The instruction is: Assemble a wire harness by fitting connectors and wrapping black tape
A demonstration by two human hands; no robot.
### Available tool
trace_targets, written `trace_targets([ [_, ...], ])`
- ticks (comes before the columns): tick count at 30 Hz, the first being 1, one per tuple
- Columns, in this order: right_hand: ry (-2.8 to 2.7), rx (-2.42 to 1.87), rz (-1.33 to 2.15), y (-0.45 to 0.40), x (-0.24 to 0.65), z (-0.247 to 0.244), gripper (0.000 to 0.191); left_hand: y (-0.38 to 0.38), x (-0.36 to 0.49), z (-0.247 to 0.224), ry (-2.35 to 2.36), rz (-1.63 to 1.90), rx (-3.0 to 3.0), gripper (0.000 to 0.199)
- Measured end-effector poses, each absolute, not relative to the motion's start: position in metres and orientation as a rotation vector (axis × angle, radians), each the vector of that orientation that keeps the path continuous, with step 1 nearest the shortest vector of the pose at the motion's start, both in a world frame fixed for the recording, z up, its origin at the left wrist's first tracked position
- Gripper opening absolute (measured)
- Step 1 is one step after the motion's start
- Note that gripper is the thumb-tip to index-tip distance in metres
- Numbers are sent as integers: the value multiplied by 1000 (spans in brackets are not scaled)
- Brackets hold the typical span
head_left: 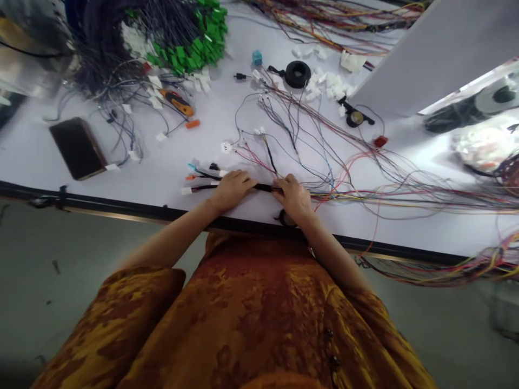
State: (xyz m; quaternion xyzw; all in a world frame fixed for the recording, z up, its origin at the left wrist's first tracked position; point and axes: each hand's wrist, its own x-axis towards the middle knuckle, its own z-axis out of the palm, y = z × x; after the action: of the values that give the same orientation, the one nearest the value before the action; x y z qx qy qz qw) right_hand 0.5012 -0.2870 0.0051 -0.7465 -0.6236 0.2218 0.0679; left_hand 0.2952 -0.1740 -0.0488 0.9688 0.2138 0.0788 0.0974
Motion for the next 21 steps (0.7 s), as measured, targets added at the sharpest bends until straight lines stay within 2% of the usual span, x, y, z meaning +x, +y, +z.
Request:
trace_targets([
  [4,-1841,-2293,696,-286,508,5,49,-165,291,-42,653,178,2881,36],
  [7,-1798,-2119,772,-286,519,-2,59,-167,293,-36,697,130,2865,38],
  [10,-1712,-1907,821,-290,529,-11,50,-185,297,-34,758,190,2849,40],
  [14,-1738,-1919,769,-297,531,-18,37,-225,304,-37,701,194,2789,51],
  [21,-1816,-2049,812,-294,527,-11,53,-248,311,-30,821,-14,2708,62],
])
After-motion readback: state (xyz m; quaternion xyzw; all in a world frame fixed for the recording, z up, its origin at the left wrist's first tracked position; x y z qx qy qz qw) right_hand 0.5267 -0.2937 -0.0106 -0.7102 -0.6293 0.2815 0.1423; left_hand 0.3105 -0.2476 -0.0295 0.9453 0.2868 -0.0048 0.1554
